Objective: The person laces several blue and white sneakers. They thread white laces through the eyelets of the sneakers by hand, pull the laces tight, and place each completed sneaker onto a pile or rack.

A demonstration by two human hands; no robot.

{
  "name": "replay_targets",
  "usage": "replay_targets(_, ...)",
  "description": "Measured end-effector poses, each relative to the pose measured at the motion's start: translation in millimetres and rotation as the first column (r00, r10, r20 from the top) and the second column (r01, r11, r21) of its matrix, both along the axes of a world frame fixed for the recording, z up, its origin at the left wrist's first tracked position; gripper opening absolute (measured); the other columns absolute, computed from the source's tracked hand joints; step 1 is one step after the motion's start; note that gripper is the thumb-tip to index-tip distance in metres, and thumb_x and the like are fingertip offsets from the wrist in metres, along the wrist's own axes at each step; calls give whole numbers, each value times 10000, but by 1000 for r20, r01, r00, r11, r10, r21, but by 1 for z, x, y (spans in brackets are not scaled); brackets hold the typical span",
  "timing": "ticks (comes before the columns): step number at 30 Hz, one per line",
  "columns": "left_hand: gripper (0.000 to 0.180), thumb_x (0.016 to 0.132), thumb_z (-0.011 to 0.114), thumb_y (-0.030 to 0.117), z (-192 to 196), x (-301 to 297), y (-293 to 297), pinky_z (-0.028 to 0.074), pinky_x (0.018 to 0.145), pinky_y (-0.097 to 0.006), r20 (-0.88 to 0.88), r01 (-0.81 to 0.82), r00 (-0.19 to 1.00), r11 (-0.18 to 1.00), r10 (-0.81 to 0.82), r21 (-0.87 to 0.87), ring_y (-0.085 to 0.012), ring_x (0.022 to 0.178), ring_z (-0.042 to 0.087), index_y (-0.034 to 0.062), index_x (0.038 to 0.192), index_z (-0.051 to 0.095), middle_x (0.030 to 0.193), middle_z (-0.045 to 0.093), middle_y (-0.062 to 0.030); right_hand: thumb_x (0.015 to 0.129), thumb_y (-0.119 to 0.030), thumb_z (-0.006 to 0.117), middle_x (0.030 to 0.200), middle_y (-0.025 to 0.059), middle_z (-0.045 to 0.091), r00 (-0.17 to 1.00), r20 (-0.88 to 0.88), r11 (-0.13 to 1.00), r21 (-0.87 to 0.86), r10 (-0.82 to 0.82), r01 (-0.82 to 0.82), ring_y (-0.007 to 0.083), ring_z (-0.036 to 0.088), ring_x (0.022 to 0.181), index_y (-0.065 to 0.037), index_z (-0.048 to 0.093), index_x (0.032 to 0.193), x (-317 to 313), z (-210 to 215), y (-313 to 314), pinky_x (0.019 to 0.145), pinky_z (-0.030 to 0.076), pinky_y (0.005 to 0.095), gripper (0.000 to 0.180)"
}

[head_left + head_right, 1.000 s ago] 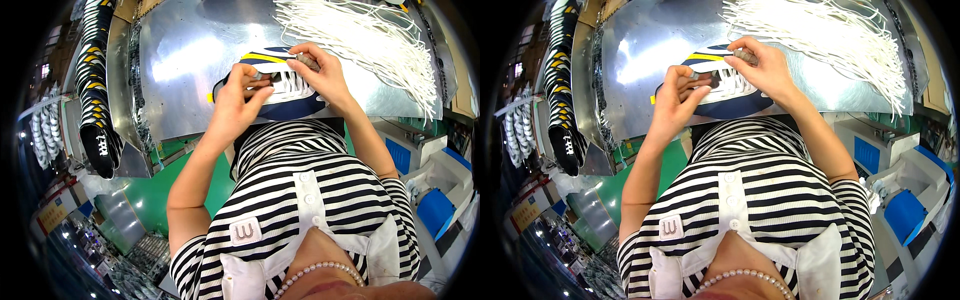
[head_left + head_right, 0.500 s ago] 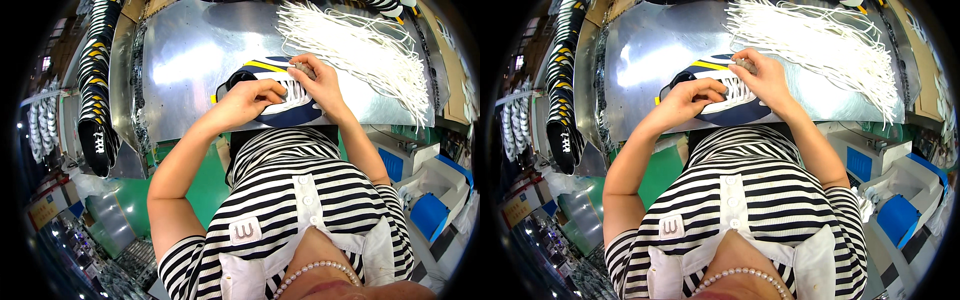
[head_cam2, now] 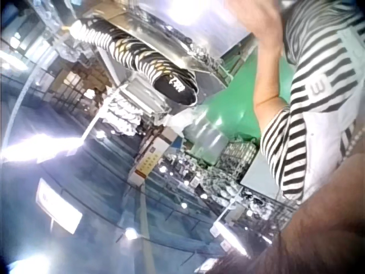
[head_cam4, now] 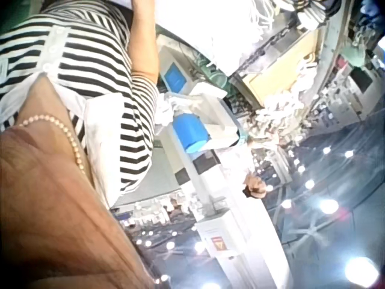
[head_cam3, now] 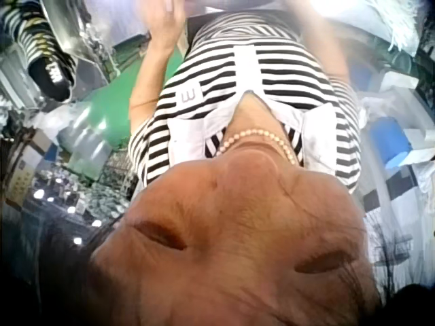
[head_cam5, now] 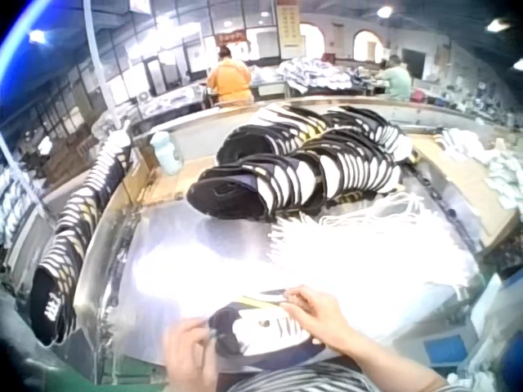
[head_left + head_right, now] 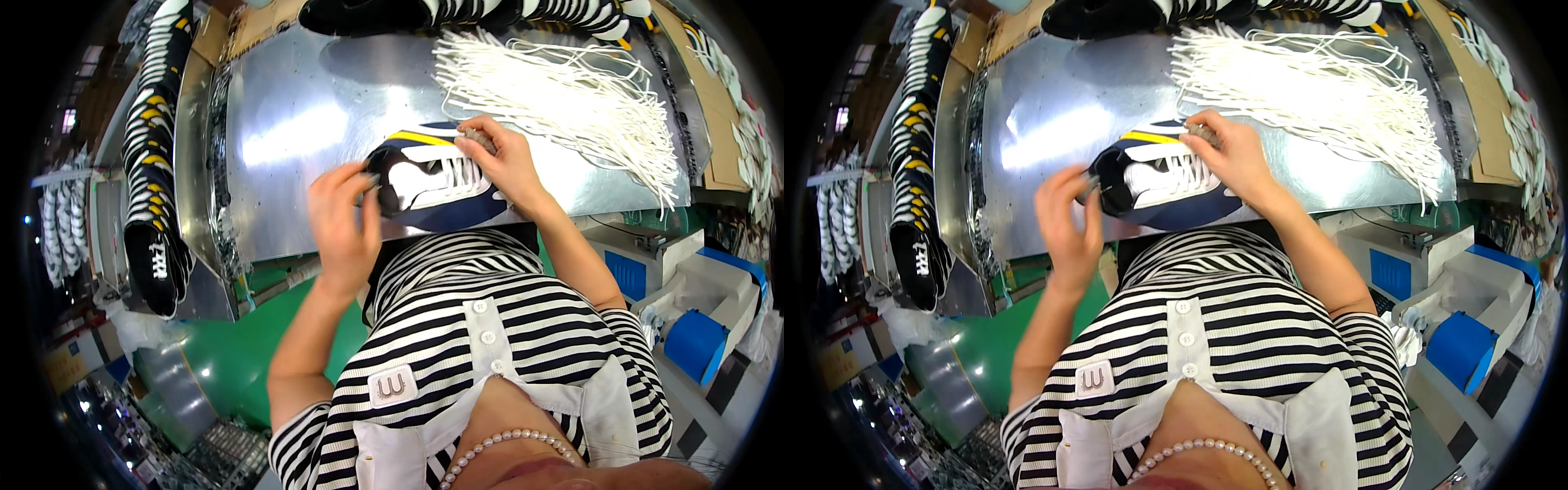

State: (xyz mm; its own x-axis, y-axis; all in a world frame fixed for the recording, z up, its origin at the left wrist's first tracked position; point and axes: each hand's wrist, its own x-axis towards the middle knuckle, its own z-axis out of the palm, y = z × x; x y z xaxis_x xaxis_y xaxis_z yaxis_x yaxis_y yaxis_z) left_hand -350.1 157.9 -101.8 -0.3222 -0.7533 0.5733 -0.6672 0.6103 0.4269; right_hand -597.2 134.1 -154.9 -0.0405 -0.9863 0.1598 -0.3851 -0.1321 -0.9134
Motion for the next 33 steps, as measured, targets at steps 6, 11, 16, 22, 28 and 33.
replay_targets(6,464,966,572,61,-47,5,66,466,986,-360,-722,348,334,633,606,692,-241,1171,540,-4,1380,373,1323,505,-164,897,-267,671,790,134,681,999,39,998,55,12,-15,241,654,680,-55,656,1030,6,5,-1,637,490,316,250)
replay_targets(11,411,902,686,238,-47,17,31,503,935,-398,-672,932,7,239,741,273,-237,1101,593,-7,1209,566,1147,626,-115,953,-207,620,815,4,627,945,259,958,147,201,-245,59,544,722,-19,639,1069,26,23,-17,656,439,207,222)
replay_targets(16,503,867,653,189,36,31,-36,537,926,-391,-906,625,29,700,422,346,-263,1028,650,-30,1297,509,1152,637,-163,981,-144,571,698,-32,489,836,531,920,241,140,-308,28,397,573,-31,589,1059,26,36,-19,511,325,177,138)
replay_targets(22,361,923,661,256,3,83,-203,485,774,-330,-520,-239,794,948,314,209,-202,873,642,-84,1042,631,964,684,-104,949,-192,595,722,-25,539,874,472,959,281,-119,-22,60,486,638,-56,587,986,-28,26,-26,546,394,226,141)
replay_targets(28,575,909,657,261,-112,174,-332,467,940,-365,-388,-367,720,790,575,491,-313,1087,613,-83,1327,463,1253,594,-239,915,-188,643,780,8,605,973,17,973,35,-229,229,70,533,673,-45,625,939,-76,25,-51,592,430,235,146)
replay_targets(33,479,857,708,210,-89,74,-238,467,911,-392,-162,-466,851,861,499,203,-291,1088,571,-38,1234,546,1225,581,-203,849,-150,680,888,67,642,842,-382,924,-175,-381,339,221,627,742,-74,685,1023,-155,7,-93,654,490,305,190)
